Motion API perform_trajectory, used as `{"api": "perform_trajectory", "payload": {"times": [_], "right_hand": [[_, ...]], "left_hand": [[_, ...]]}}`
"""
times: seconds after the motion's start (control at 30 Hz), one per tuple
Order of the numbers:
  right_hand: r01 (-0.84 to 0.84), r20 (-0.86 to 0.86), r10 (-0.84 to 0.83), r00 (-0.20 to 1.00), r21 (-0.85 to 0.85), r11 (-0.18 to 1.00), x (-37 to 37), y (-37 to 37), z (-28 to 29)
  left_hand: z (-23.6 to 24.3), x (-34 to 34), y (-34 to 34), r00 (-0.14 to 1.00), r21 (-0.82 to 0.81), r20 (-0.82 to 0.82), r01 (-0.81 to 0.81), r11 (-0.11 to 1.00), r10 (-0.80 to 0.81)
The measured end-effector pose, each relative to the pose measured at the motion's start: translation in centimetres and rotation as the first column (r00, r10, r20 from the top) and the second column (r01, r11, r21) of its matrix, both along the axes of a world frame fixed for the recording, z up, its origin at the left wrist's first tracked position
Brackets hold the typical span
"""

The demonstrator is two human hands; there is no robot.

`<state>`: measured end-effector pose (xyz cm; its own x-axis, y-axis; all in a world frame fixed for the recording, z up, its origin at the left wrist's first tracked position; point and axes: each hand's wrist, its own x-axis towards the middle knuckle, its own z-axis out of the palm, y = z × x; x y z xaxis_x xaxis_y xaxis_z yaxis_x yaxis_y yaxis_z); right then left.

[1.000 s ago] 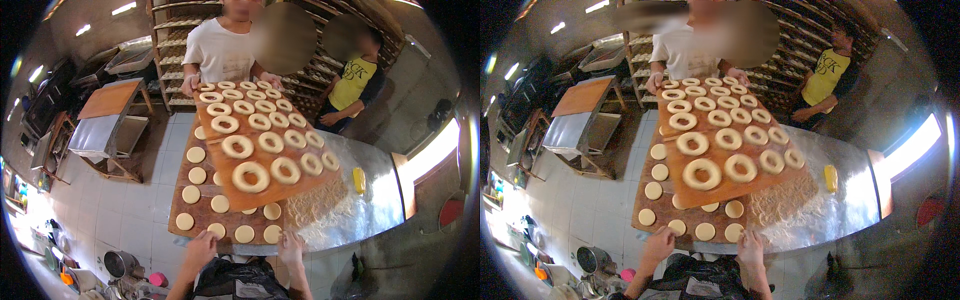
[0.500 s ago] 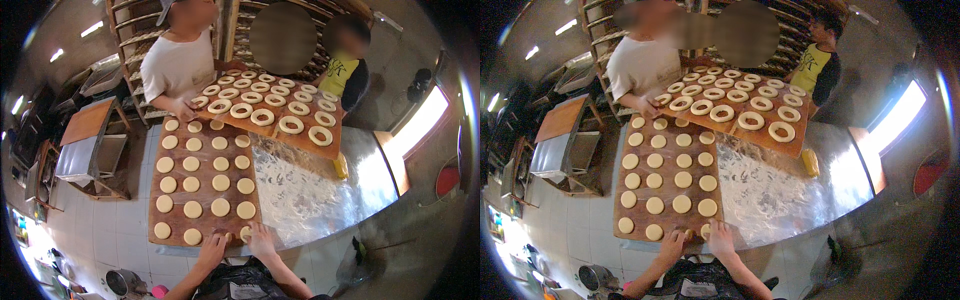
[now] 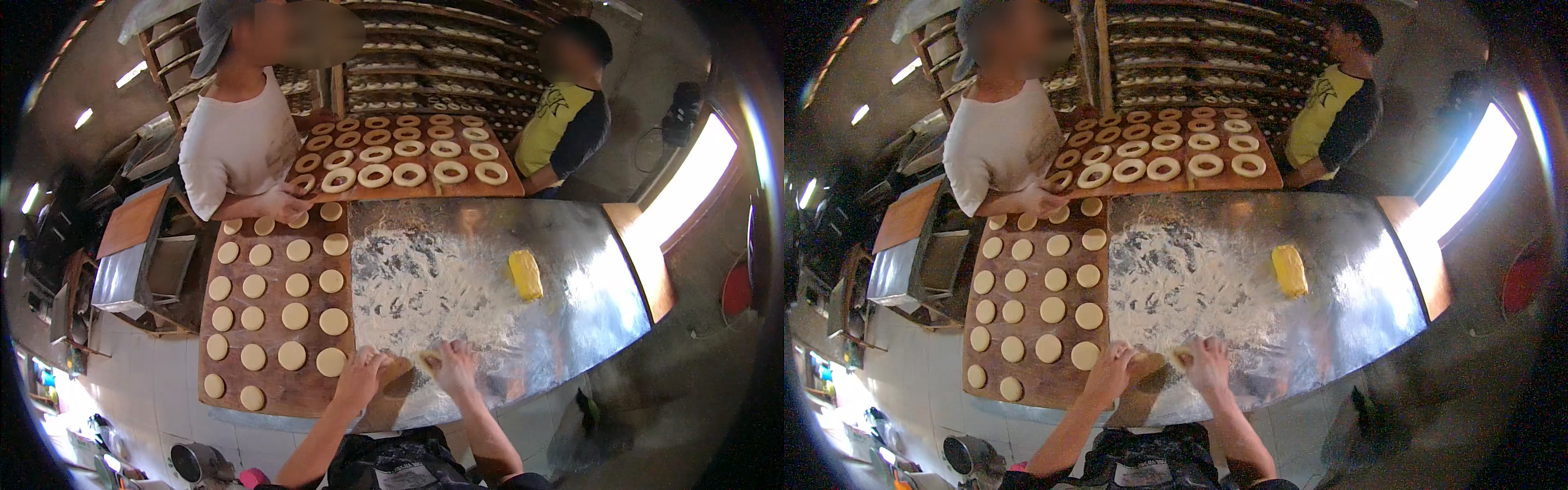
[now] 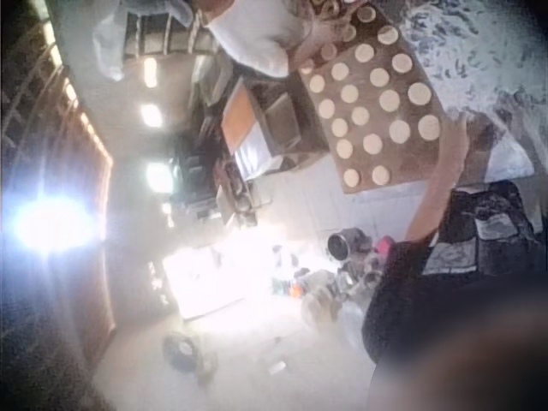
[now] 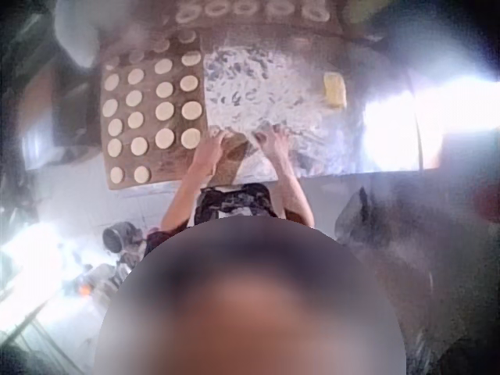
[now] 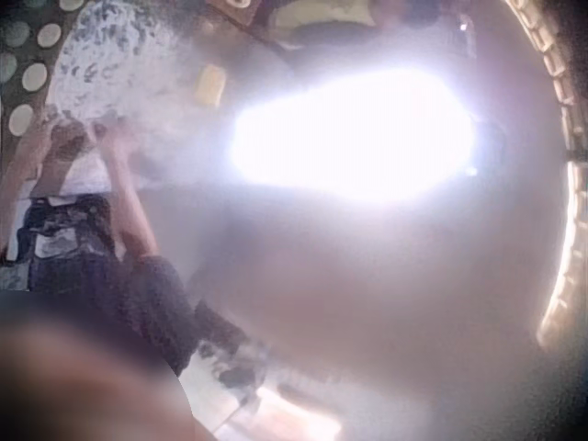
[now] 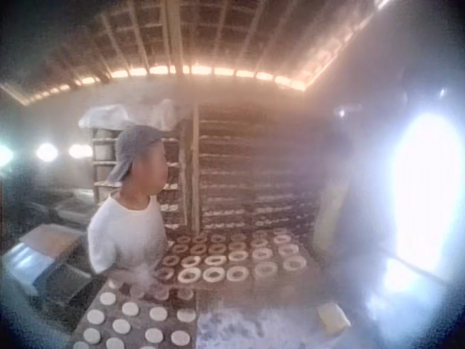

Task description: The person shapes small dough pieces into ring shapes by hand and places them on a wooden board. Another person works alongside at the same table, also shaping dough. The shaped dough rings are arranged in rows on the board.

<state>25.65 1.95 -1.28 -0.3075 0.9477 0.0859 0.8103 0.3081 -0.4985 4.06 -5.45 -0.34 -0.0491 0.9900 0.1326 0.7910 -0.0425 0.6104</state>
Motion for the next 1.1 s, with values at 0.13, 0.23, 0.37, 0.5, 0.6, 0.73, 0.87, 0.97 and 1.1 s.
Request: {"api": "perform_trajectory", "payload": {"times": [0.13,0.23,0.37,0.5,0.6,0.73,0.87,0.97,1.1], "right_hand": [[-0.055,0.167,0.039,0.985,0.089,0.995,2.4,2.2,-0.9],[-0.278,0.140,0.277,0.951,-0.008,0.960,1.8,1.7,-1.1],[-0.390,-0.214,0.326,0.921,-0.511,0.766,1.0,2.0,-0.1],[-0.506,-0.547,0.188,0.816,-0.517,0.690,1.8,2.5,2.4],[-0.586,-0.683,0.107,0.722,-0.522,0.620,2.5,2.1,4.3],[-0.574,-0.640,0.142,0.755,-0.541,0.615,0.6,1.1,5.1],[-0.412,-0.258,0.411,0.874,0.053,0.910,-4.3,-0.7,3.9],[-0.625,-0.692,0.255,0.676,-0.355,0.695,-5.8,-1.3,3.0],[-0.848,-0.884,-0.214,0.415,-0.461,0.262,-6.7,-2.8,2.7]], "left_hand": [[-0.5,2.3,0.9,0.947,0.016,-0.320,-0.021,1.000,0.025],[0.0,4.0,-0.5,0.957,0.086,-0.276,-0.069,0.994,0.090],[1.0,6.7,-1.3,0.908,-0.245,0.126,-0.362,0.899,0.400],[2.7,7.5,-1.3,0.808,-0.483,0.396,-0.220,0.848,0.435],[4.3,7.3,-2.0,0.681,-0.455,0.587,-0.170,0.874,0.438],[5.8,7.0,-3.3,0.658,-0.312,0.645,-0.237,0.920,0.388],[5.8,6.2,-3.9,0.826,-0.219,0.434,-0.290,0.931,0.360],[5.2,5.1,-4.8,0.861,0.101,0.262,-0.473,0.875,0.435],[4.2,2.7,-6.6,0.903,0.290,0.234,-0.419,0.861,0.360]]}}
